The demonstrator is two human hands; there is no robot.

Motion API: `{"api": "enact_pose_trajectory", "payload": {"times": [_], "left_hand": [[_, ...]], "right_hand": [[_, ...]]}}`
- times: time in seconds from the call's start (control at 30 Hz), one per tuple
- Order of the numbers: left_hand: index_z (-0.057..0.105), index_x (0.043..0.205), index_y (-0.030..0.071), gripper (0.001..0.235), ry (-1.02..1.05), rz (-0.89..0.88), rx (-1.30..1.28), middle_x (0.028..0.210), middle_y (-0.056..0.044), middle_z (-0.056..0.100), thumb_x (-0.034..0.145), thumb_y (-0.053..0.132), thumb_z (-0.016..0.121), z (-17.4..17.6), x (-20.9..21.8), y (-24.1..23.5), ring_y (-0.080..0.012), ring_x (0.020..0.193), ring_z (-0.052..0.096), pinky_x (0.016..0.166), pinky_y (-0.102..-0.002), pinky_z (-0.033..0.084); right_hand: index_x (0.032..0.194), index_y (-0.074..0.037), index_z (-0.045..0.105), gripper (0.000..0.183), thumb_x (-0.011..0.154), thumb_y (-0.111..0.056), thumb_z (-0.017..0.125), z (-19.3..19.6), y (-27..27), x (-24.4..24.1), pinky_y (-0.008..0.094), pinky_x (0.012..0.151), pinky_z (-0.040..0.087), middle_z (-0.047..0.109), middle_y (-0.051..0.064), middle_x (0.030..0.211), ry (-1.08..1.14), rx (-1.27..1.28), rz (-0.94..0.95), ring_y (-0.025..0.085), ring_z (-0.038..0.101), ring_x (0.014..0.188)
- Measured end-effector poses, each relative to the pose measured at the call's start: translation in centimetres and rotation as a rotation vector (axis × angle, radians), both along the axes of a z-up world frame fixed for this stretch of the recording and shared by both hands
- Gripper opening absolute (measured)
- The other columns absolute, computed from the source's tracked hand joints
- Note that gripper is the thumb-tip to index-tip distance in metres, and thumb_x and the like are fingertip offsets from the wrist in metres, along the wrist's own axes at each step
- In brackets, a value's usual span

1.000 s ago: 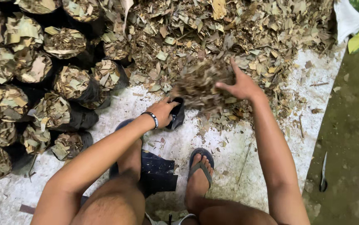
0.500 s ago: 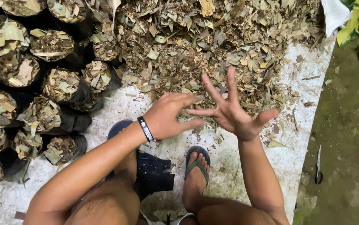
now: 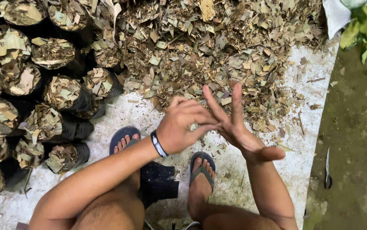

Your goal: The person sits on the floor and fills black plastic plant pots with dried leaves from a large pile. They scoop leaves by hand, pack them into the pots, and place the filled pots into a stack.

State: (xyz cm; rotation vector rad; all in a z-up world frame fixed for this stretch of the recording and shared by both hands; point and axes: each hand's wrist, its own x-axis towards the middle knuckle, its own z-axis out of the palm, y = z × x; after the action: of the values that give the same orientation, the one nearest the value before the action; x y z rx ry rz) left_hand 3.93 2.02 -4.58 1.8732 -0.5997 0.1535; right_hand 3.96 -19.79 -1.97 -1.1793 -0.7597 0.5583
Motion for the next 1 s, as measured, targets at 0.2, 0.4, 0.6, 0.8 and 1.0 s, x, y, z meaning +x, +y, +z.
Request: {"api": "enact_pose_trajectory", "payload": {"times": [0.2, 0.4, 0.6, 0.8, 1.0], "left_hand": [[0.080, 0.091, -0.002, 0.056, 0.609, 0.359, 0.224, 0.088, -0.021, 0.080, 0.113, 0.037, 0.046, -4.0, 6.6, 4.0, -0.0289, 0.085, 0.078, 0.090, -0.040, 0.061], [0.041, 0.152, 0.006, 0.093, 0.754, -0.277, -0.603, 0.155, -0.023, 0.050, 0.095, 0.078, 0.023, -6.0, 4.5, 1.3, -0.0358, 0.146, 0.047, 0.117, -0.054, 0.043], [0.029, 0.160, 0.007, 0.100, 0.985, -0.062, -0.998, 0.163, -0.018, 0.033, 0.093, 0.081, 0.020, -3.9, 5.6, -2.6, -0.0355, 0.156, 0.029, 0.126, -0.054, 0.023], [0.033, 0.157, 0.027, 0.066, -0.398, -0.044, -0.039, 0.167, -0.012, 0.032, 0.105, 0.067, 0.034, -7.7, 5.7, -0.1, -0.0331, 0.158, 0.030, 0.134, -0.055, 0.019], [0.021, 0.162, 0.011, 0.085, 0.222, 0.059, 0.676, 0.163, -0.015, 0.022, 0.096, 0.054, 0.054, -8.8, 8.7, 5.1, -0.0339, 0.152, 0.019, 0.121, -0.061, 0.011]], "right_hand": [[0.162, -0.038, -0.028, 0.120, 0.073, -0.101, 0.022, -0.3, -0.2, 1.5, 0.068, 0.127, 0.013, -0.015, 0.018, 0.179, -0.058, 0.004, -0.108, 0.052, 0.029, 0.160], [0.167, -0.025, -0.008, 0.120, 0.078, -0.097, 0.027, -1.3, 0.3, 1.5, 0.074, 0.123, 0.028, 0.002, 0.027, 0.172, 0.254, 0.393, 0.050, 0.051, 0.035, 0.150], [0.164, -0.008, 0.018, 0.078, 0.110, -0.062, 0.034, -9.2, 5.8, 2.3, 0.065, 0.132, 0.012, 0.010, 0.023, 0.174, -0.900, -0.577, -0.608, 0.044, 0.010, 0.163], [0.146, -0.010, 0.046, 0.067, 0.093, -0.046, 0.068, -12.1, 3.8, 2.7, 0.060, 0.128, 0.014, 0.028, 0.022, 0.166, -0.893, -1.483, -0.037, 0.047, 0.012, 0.160], [0.153, -0.018, 0.043, 0.079, 0.083, -0.038, 0.071, -6.8, 5.9, 0.9, 0.071, 0.116, 0.016, 0.030, 0.017, 0.163, -1.221, -1.200, -0.252, 0.041, 0.018, 0.151]]}}
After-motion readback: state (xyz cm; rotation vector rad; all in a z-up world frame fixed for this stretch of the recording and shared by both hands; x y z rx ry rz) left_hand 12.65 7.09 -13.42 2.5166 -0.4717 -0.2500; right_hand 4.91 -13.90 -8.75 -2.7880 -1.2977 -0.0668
